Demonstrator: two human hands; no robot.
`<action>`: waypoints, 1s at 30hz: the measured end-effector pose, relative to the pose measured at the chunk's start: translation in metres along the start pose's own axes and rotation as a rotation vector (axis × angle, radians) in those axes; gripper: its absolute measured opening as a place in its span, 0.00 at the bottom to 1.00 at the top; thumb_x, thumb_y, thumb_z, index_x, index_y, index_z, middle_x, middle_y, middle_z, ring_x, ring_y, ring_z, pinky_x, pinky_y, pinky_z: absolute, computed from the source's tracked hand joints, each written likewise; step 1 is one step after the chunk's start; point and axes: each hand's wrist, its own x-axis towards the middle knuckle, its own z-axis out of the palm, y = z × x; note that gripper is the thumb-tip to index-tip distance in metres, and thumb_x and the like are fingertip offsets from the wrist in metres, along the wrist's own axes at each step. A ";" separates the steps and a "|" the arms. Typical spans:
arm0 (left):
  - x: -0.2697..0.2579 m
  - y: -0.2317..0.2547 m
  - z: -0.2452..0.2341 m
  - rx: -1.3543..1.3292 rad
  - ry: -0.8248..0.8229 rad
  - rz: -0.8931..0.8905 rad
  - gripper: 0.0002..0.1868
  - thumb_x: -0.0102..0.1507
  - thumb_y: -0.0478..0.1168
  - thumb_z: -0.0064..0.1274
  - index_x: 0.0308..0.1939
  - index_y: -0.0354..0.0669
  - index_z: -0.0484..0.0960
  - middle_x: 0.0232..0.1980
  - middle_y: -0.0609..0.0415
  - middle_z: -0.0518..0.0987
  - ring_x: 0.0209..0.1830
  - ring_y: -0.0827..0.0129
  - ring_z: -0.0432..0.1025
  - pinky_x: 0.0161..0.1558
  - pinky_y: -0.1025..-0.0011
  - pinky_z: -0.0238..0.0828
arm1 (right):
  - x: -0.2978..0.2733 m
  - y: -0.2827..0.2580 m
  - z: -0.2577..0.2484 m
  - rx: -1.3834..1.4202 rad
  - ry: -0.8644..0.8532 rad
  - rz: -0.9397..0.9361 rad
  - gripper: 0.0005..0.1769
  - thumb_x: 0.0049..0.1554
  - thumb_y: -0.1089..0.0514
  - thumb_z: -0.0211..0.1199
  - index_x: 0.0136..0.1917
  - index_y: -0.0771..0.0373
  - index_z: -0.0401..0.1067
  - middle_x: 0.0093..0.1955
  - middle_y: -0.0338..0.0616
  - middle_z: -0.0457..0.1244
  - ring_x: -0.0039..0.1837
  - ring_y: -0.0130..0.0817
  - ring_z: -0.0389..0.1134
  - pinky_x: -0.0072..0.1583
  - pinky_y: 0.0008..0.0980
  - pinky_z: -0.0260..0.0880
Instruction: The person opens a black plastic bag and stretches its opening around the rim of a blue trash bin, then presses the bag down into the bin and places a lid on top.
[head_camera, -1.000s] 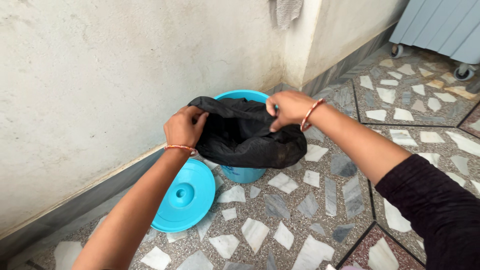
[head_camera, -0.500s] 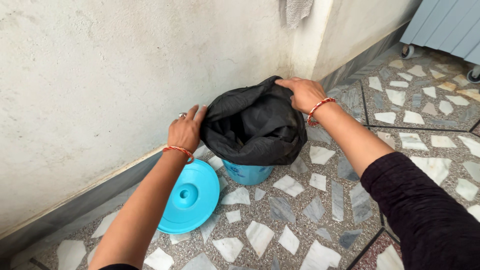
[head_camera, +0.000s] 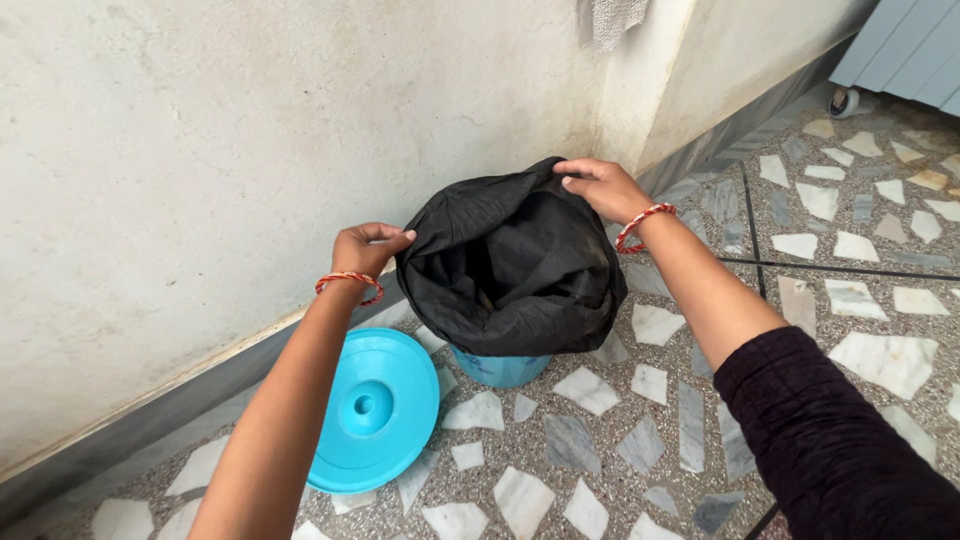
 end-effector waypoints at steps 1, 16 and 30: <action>0.005 -0.003 0.002 -0.089 0.004 -0.056 0.17 0.56 0.48 0.68 0.38 0.38 0.88 0.34 0.57 0.84 0.36 0.72 0.77 0.42 0.72 0.72 | 0.002 0.000 0.001 0.004 -0.001 0.042 0.20 0.61 0.57 0.60 0.67 0.55 0.74 0.61 0.41 0.69 0.62 0.30 0.69 0.63 0.30 0.68; 0.073 -0.116 0.051 -0.397 -0.128 -0.636 0.10 0.68 0.47 0.52 0.45 0.49 0.85 0.29 0.62 0.74 0.22 0.76 0.61 0.24 0.72 0.58 | 0.001 0.065 0.019 0.718 -0.205 0.381 0.24 0.59 0.70 0.49 0.67 0.67 0.72 0.63 0.44 0.69 0.59 0.30 0.73 0.61 0.30 0.74; 0.077 -0.152 0.048 -0.447 -0.219 -0.561 0.13 0.70 0.45 0.40 0.50 0.50 0.80 0.38 0.58 0.80 0.36 0.71 0.75 0.36 0.69 0.78 | 0.011 0.093 0.033 0.626 -0.261 0.343 0.19 0.61 0.68 0.52 0.62 0.64 0.76 0.57 0.43 0.71 0.54 0.28 0.73 0.57 0.28 0.74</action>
